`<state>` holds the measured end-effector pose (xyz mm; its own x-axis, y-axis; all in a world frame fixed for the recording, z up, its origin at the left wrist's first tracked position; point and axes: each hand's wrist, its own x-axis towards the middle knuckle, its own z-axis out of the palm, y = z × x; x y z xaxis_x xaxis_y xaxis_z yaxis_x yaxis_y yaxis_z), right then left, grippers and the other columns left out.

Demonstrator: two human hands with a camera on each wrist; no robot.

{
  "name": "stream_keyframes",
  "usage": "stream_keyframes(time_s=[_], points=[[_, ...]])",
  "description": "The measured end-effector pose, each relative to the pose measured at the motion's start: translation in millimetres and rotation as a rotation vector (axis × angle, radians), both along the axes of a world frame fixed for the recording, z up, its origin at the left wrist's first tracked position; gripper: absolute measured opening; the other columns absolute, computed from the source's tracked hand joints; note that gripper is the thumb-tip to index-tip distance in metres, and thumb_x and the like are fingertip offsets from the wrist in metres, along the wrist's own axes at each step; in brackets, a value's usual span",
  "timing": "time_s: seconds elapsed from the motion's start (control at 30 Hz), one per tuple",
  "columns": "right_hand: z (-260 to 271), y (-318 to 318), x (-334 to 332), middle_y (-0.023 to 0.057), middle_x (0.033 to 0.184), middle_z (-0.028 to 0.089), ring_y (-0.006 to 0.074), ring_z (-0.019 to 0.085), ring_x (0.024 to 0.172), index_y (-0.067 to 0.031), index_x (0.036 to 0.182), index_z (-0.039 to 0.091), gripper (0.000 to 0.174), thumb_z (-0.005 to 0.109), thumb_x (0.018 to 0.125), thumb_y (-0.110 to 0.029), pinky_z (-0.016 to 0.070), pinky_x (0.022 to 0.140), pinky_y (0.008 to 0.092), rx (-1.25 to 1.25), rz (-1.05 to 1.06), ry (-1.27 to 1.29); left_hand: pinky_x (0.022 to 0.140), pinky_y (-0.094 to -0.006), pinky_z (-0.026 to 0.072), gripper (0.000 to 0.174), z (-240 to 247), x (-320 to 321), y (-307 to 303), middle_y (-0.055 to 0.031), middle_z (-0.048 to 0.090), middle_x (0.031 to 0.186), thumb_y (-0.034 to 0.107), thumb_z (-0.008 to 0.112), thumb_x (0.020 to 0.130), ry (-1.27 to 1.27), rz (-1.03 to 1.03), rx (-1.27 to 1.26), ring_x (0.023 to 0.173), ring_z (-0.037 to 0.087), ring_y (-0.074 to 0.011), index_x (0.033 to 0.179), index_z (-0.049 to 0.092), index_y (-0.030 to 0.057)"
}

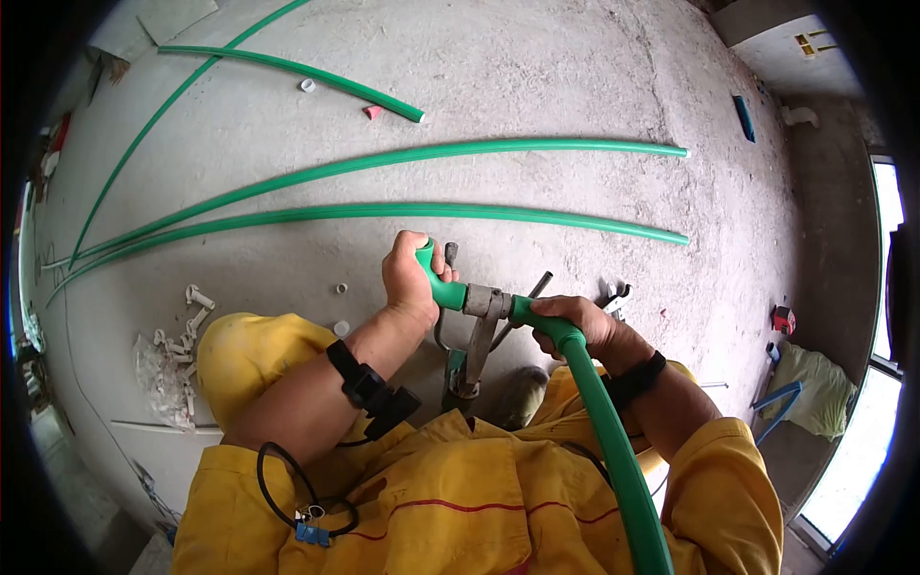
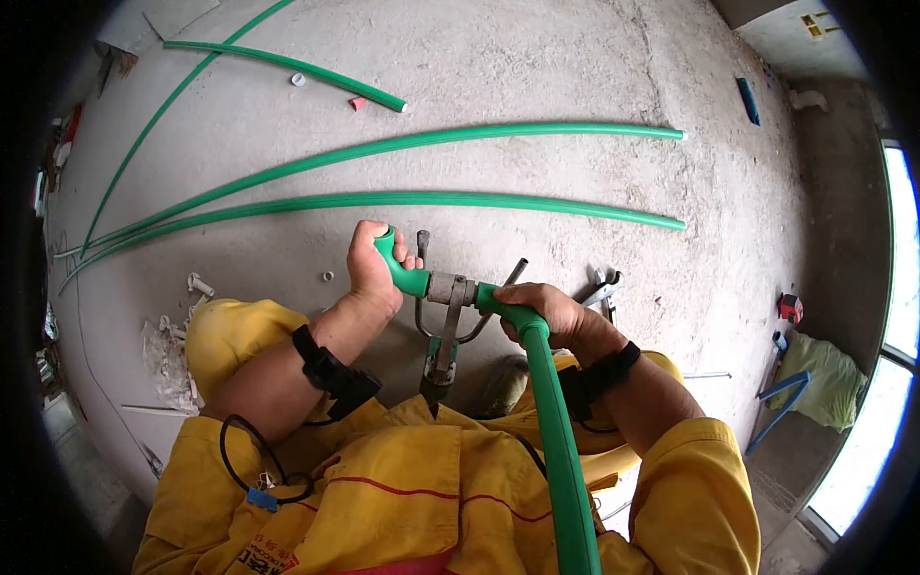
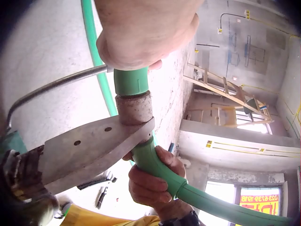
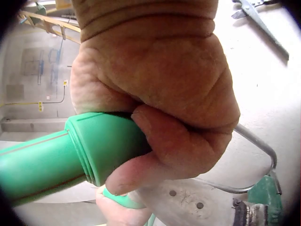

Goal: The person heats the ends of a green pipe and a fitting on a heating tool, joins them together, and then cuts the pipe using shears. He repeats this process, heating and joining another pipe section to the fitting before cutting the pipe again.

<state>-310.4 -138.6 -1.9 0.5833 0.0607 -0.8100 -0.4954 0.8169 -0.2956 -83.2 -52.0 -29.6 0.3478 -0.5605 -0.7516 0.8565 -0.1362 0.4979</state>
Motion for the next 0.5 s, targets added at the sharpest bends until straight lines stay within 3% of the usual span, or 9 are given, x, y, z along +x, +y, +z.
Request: stream_keyframes(time_s=[0.3, 0.37, 0.5], points=[[2.0, 2.7, 1.7, 0.0048, 0.061, 0.056, 0.0128, 0.051, 0.049, -0.0029, 0.086, 0.058, 0.032, 0.05, 0.093, -0.033, 0.0412, 0.045, 0.0263, 0.012, -0.02, 0.017, 0.063, -0.037, 0.0414, 0.025, 0.5, 0.0, -0.1, -0.0035, 0.041, 0.053, 0.032, 0.05, 0.074, 0.011, -0.017, -0.001, 0.05, 0.04, -0.0188, 0.063, 0.046, 0.0098], [3.7, 5.1, 3.4, 0.0032, 0.056, 0.052, 0.0108, 0.046, 0.042, 0.0022, 0.103, 0.059, 0.042, 0.042, 0.095, -0.036, 0.0368, 0.039, 0.0236, -0.068, 0.019, 0.048, 0.063, -0.0371, 0.0415, 0.025, -0.2, -0.5, 0.2, -0.0035, 0.041, 0.053, 0.032, 0.05, 0.074, 0.003, -0.026, -0.013, 0.05, 0.04, -0.0188, 0.062, 0.046, 0.01], [3.0, 4.2, 2.1, 0.0029, 0.056, 0.052, 0.0107, 0.046, 0.042, 0.002, 0.103, 0.059, 0.042, 0.042, 0.095, -0.035, 0.0369, 0.04, 0.0237, -0.047, 0.014, 0.033, 0.063, -0.0372, 0.0416, 0.026, 0.0, -1.2, 0.3, -0.0036, 0.041, 0.053, 0.033, 0.05, 0.074, -0.01, -0.031, -0.005, 0.05, 0.04, -0.0188, 0.062, 0.046, 0.01]])
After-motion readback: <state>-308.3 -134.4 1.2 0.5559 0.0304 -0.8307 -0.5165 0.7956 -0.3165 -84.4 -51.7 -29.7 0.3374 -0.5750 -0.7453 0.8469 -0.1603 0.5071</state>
